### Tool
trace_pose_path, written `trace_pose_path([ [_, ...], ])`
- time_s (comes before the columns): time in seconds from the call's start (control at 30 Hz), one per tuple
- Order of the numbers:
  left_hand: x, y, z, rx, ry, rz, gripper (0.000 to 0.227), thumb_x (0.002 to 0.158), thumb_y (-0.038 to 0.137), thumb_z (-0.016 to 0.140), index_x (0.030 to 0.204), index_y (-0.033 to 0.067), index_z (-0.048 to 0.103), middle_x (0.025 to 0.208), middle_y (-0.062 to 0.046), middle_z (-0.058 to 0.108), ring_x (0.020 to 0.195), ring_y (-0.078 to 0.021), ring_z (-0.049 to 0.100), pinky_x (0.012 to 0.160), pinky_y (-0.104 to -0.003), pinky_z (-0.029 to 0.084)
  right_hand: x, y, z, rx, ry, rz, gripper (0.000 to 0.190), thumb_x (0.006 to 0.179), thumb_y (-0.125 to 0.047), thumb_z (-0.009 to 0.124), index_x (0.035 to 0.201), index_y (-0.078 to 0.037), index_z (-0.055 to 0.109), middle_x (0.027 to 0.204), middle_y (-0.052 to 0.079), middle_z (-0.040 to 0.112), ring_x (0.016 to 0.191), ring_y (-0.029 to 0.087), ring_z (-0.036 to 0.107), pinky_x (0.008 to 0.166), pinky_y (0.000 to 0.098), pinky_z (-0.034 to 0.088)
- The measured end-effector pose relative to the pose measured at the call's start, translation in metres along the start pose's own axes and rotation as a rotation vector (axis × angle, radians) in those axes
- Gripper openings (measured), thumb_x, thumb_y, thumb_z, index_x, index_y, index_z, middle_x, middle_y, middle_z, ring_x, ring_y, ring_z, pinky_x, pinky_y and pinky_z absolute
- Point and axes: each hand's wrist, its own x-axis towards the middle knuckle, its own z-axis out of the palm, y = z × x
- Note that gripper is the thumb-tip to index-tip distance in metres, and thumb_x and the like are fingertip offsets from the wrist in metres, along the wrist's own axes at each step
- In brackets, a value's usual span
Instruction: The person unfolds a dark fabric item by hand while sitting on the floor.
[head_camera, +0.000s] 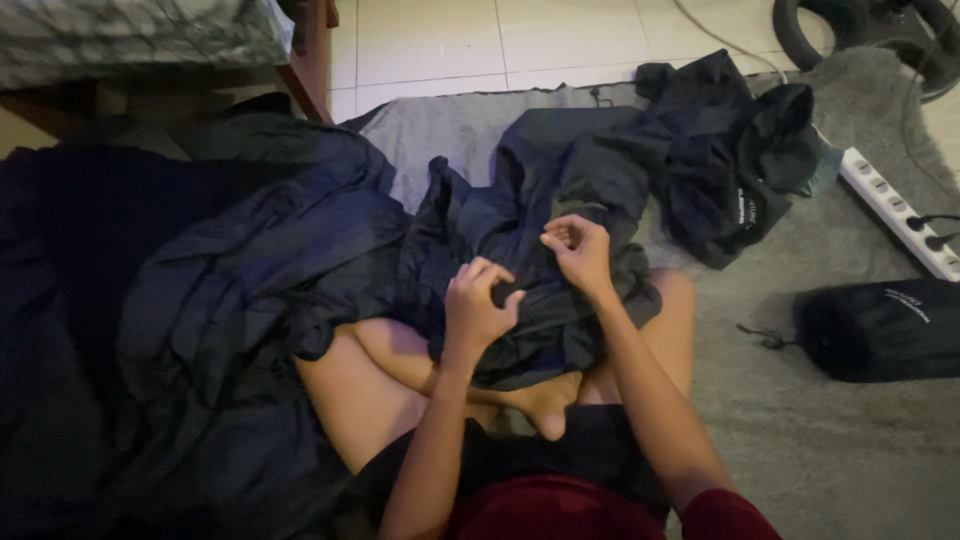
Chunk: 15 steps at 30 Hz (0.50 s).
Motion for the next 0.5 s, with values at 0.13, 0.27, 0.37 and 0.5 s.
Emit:
trace_pose_path([
  [0.13, 0.027, 0.019, 0.021, 0.128, -0.043, -0.061, 0.053, 0.074, 0.040, 0.092, 0.120, 0.0169, 0.080, 0.115, -0.004, 0.078, 0.111, -0.0349, 0.075, 0.088, -0.053, 0.058, -0.007, 0.003, 0.011, 0.111, 0.009, 0.014, 0.026, 0.089, 0.012, 0.083, 0.112, -0.001, 0.082, 0.091, 0.013, 0.080, 0.081, 0.018, 0.075, 0.076, 0.0313, 0.063],
  [0.27, 0.047, 0.021, 0.052, 0.092, -0.011, -0.066, 0.025, 0.087, 0.020, 0.085, 0.111, 0.0155, 0.082, 0.094, -0.003, 0.078, 0.095, -0.0334, 0.078, 0.084, -0.050, 0.061, -0.018, -0.002, 0.012, 0.092, 0.041, -0.029, 0.032, 0.085, 0.013, 0.086, 0.113, -0.002, 0.079, 0.087, 0.014, 0.079, 0.079, 0.020, 0.076, 0.074, 0.0338, 0.063],
  [0.37, 0.040, 0.017, 0.066, -0.052, -0.004, -0.116, 0.008, 0.091, 0.010, 0.080, 0.097, 0.0151, 0.082, 0.083, -0.007, 0.078, 0.086, -0.0393, 0.078, 0.078, -0.050, 0.063, -0.027, 0.004, 0.010, 0.128, 0.074, -0.015, 0.028, 0.086, 0.014, 0.084, 0.107, -0.002, 0.073, 0.085, 0.011, 0.077, 0.078, 0.019, 0.075, 0.077, 0.0330, 0.062],
  [0.5, 0.022, 0.012, 0.071, -0.091, 0.017, -0.193, 0.001, 0.086, 0.013, 0.084, 0.086, 0.0125, 0.083, 0.078, -0.008, 0.078, 0.076, -0.0353, 0.080, 0.068, -0.044, 0.066, -0.047, 0.011, 0.013, -0.031, 0.162, -0.147, 0.028, 0.086, 0.010, 0.085, 0.094, -0.007, 0.063, 0.079, 0.010, 0.078, 0.071, 0.027, 0.078, 0.068, 0.0366, 0.060],
])
